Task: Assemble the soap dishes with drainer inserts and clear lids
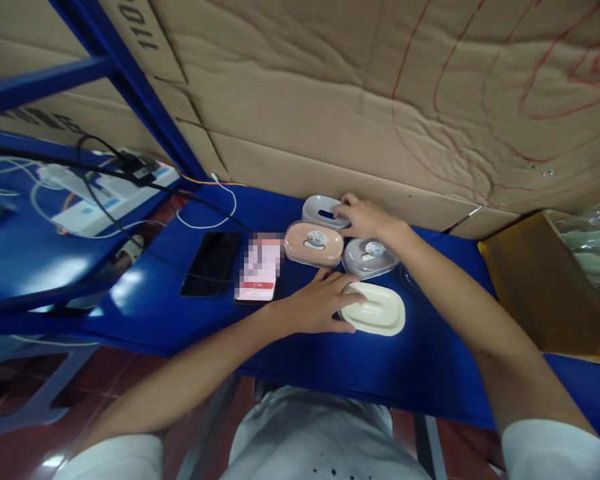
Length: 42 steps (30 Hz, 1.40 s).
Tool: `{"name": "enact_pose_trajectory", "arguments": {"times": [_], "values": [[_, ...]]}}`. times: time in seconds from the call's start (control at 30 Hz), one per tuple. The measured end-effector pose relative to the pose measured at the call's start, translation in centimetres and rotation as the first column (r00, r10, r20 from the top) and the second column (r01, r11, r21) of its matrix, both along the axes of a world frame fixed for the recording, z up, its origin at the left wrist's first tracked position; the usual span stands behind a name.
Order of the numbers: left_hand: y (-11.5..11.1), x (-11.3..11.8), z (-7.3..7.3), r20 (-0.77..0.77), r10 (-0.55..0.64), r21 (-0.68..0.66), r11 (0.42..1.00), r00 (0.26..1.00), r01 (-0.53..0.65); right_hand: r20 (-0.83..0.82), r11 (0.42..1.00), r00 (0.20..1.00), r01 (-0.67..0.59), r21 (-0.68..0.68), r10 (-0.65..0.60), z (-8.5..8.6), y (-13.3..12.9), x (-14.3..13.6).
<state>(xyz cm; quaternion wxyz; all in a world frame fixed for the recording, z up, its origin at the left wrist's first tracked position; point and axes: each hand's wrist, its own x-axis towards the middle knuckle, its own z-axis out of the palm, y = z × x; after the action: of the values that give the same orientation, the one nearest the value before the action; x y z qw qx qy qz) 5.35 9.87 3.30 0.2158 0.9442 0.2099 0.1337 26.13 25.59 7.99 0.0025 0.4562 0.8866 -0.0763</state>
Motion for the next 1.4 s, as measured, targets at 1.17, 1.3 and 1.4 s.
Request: {"name": "enact_pose_trajectory", "arguments": {"times": [1.17,1.3,1.4], "values": [[-0.1,0.1,-0.6,0.082,0.013,-0.116,0.993,0.997,-0.003,-0.086,0.939,0.985,-0.112,0.324,0.147,-2.9,-25.5,10.9],[0.4,-0.3,-0.2,0.043,0.037,-0.086,0.996,0.998,-0.033,0.029,0.917,0.981,-0.191,0.350,0.194,-2.3,-23.9,10.1],[0.7,-0.5,0.3,0.024,0.062,-0.123,0.991,0.998,-0.058,0.009,0.916,0.984,-0.171,0.363,0.181,-2.8,-23.6,10.0]]}}
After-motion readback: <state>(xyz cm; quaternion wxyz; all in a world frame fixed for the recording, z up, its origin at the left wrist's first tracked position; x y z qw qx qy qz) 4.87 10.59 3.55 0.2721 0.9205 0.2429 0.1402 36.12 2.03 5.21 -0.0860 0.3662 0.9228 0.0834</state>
